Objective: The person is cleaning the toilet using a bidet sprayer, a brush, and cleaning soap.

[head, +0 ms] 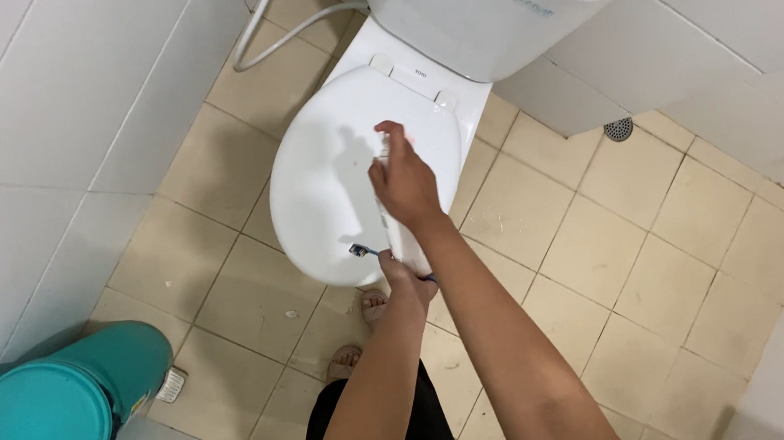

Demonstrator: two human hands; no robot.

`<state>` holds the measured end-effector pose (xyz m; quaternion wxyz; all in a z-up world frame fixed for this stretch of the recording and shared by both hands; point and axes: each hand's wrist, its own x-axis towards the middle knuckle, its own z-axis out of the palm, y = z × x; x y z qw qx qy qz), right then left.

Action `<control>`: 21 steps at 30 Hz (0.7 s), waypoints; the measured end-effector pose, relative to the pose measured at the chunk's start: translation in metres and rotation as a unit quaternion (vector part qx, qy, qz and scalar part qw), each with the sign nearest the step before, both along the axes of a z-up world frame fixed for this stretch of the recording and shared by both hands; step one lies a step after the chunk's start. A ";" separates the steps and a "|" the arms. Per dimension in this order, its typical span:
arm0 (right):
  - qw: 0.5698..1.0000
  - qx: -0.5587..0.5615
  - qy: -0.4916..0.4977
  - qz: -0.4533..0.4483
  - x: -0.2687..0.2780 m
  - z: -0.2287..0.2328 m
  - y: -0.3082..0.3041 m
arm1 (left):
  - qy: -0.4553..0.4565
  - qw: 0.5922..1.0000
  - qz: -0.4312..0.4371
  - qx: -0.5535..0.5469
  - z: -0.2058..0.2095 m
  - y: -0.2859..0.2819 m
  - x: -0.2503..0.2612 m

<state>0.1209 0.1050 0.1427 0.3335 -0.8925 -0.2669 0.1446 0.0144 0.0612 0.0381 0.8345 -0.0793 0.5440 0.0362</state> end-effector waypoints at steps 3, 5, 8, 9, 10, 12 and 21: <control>0.999 -0.009 0.011 -0.039 -0.001 0.006 -0.014 | 0.000 1.000 -0.016 -0.004 0.013 -0.005 -0.001; 0.998 -0.013 0.014 -0.064 -0.003 0.013 -0.024 | 0.003 0.999 -0.034 -0.006 0.026 -0.010 -0.001; 0.997 0.066 -0.029 -0.036 -0.001 0.032 -0.029 | -0.006 0.999 -0.032 0.027 0.016 -0.018 0.004; 0.996 0.044 0.011 -0.072 0.002 0.041 -0.031 | -0.021 0.997 -0.027 0.064 -0.005 -0.025 0.007; 0.993 0.022 0.050 -0.107 0.005 0.051 -0.032 | -0.036 0.994 -0.023 0.101 -0.026 -0.031 0.009; 0.979 0.141 0.062 -0.134 0.026 0.047 -0.037 | -0.079 0.989 0.010 0.128 -0.028 -0.024 0.024; 0.944 0.117 0.195 -0.238 0.042 0.094 -0.022 | -0.070 0.987 0.066 0.132 0.019 -0.022 0.055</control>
